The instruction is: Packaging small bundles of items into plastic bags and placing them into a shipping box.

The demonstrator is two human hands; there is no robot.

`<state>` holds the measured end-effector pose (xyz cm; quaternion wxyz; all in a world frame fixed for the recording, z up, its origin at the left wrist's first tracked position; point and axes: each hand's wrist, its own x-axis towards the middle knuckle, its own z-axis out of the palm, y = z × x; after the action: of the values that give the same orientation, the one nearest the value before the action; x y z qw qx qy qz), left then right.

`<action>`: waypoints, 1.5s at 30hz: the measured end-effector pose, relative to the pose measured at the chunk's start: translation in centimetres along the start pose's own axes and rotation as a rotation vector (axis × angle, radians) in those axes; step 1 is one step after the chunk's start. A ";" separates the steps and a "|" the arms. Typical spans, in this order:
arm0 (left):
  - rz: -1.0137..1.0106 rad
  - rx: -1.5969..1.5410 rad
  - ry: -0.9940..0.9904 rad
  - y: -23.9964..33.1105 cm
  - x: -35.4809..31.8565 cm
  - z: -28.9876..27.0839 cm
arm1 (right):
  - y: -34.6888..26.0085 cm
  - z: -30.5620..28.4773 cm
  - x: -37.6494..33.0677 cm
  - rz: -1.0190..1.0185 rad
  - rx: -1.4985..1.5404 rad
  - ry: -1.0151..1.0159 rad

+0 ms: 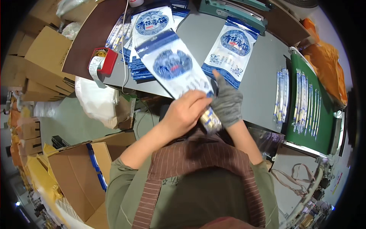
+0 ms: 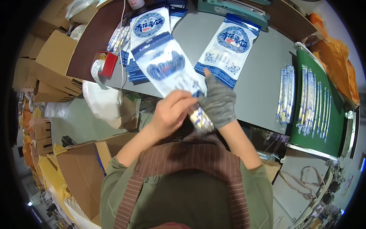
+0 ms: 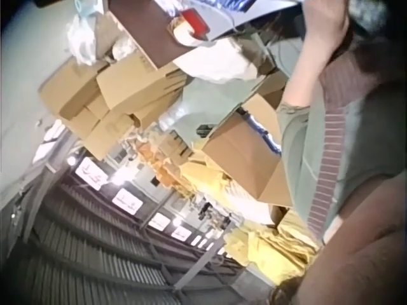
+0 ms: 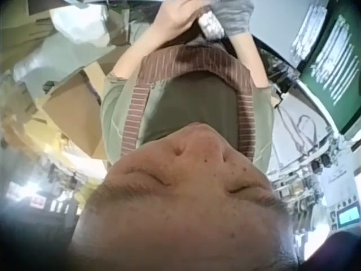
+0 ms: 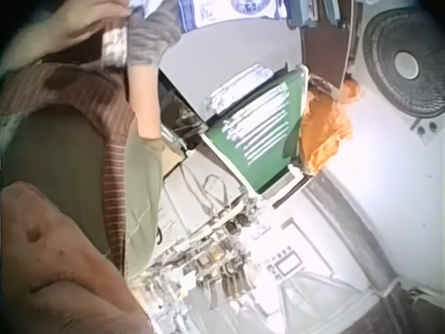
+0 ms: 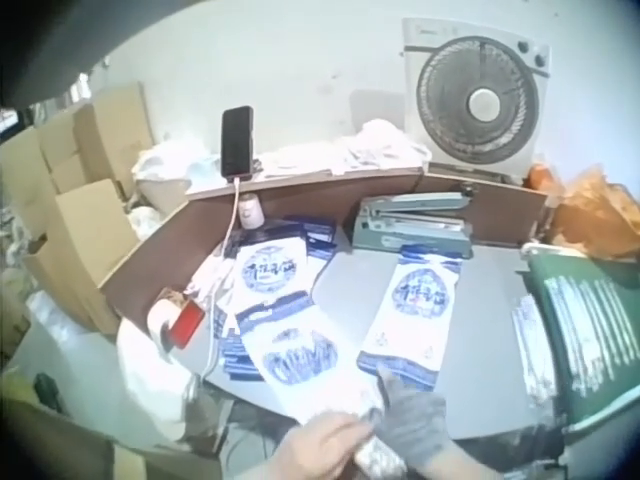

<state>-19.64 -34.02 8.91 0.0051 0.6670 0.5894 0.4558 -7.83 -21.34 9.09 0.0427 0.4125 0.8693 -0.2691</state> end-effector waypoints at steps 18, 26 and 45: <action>-0.247 -0.260 -0.037 3.4 15.6 -13.6 | -5.2 -19.5 -1.1 -0.800 0.315 0.432; -0.173 -0.196 -0.055 3.5 13.4 -7.0 | -5.3 -20.9 0.4 -0.496 0.462 0.221; 0.306 -0.307 -0.125 -9.4 15.8 3.7 | 7.5 -9.0 0.8 -0.693 0.360 0.632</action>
<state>-26.44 -16.66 11.15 0.0739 0.7669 0.4036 0.4935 -1.48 -12.39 13.30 -0.3863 0.1617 0.8654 -0.2750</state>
